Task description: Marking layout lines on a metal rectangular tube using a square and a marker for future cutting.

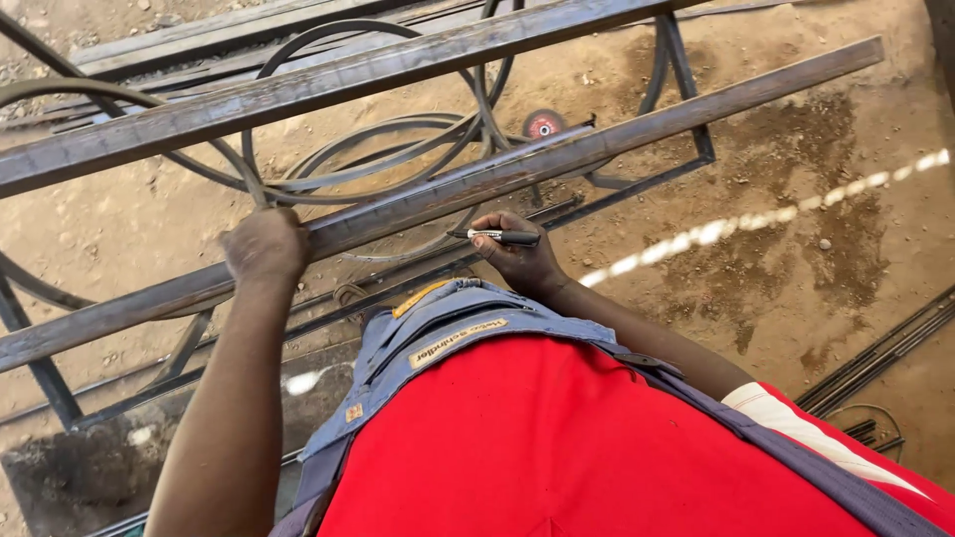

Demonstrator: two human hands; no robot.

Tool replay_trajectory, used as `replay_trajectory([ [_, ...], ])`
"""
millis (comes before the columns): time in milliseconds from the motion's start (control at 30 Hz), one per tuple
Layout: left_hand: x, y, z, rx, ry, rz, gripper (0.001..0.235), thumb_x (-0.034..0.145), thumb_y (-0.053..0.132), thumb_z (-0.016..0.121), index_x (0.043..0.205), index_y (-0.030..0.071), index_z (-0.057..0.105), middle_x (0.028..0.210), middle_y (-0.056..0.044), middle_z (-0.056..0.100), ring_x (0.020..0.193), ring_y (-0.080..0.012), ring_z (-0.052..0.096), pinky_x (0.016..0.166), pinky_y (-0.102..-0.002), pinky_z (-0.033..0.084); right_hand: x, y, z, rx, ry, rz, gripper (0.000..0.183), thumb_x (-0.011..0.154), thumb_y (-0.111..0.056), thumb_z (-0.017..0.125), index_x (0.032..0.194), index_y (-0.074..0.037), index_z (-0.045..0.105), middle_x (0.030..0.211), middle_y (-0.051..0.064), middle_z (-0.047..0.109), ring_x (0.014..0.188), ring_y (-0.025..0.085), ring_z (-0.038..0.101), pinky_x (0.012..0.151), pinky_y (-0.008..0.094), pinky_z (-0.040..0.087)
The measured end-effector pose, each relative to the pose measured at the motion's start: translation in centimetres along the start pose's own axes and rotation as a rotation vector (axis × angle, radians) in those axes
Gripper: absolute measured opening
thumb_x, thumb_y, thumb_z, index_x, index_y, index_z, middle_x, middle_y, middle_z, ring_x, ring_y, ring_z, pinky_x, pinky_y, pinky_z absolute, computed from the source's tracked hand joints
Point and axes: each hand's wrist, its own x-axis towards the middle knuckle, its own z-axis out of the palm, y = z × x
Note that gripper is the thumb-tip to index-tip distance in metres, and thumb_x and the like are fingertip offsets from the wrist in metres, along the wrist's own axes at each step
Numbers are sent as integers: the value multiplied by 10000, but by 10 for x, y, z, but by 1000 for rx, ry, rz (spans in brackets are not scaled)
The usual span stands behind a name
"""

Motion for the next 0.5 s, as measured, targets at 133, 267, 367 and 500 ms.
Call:
replay_trajectory([
  [133, -7, 9, -18, -20, -57, -19, 273, 920, 293, 647, 1111, 223, 829, 1130, -181, 776, 1088, -449, 717, 894, -557, 571, -3, 0, -25, 33, 78, -136, 204, 936, -73, 761, 1126, -1, 744, 831, 141, 744, 750, 106, 605, 716, 294, 569],
  [267, 6, 3, -10, 78, -44, -4, 282, 948, 334, 637, 1143, 246, 821, 1120, -125, 778, 1088, -383, 731, 920, -524, 569, -2, -3, -38, 46, 194, -218, 187, 1003, -106, 681, 1164, -28, 736, 820, 147, 759, 697, 145, 687, 700, 297, 586],
  [367, -18, 11, -33, 98, -46, 8, 280, 979, 332, 617, 1144, 224, 818, 1111, -127, 778, 1117, -366, 723, 958, -504, 557, -12, 8, -43, 10, 282, -240, 191, 1019, -70, 634, 1183, -34, 724, 814, 147, 763, 689, 155, 696, 703, 298, 587],
  [500, -17, 11, -30, 45, -107, -33, 286, 987, 296, 592, 1149, 222, 816, 1075, -156, 778, 1087, -393, 724, 909, -493, 568, -20, 11, -36, -174, 397, -349, 178, 971, -76, 702, 1141, -55, 749, 800, 150, 764, 704, 206, 737, 678, 345, 591],
])
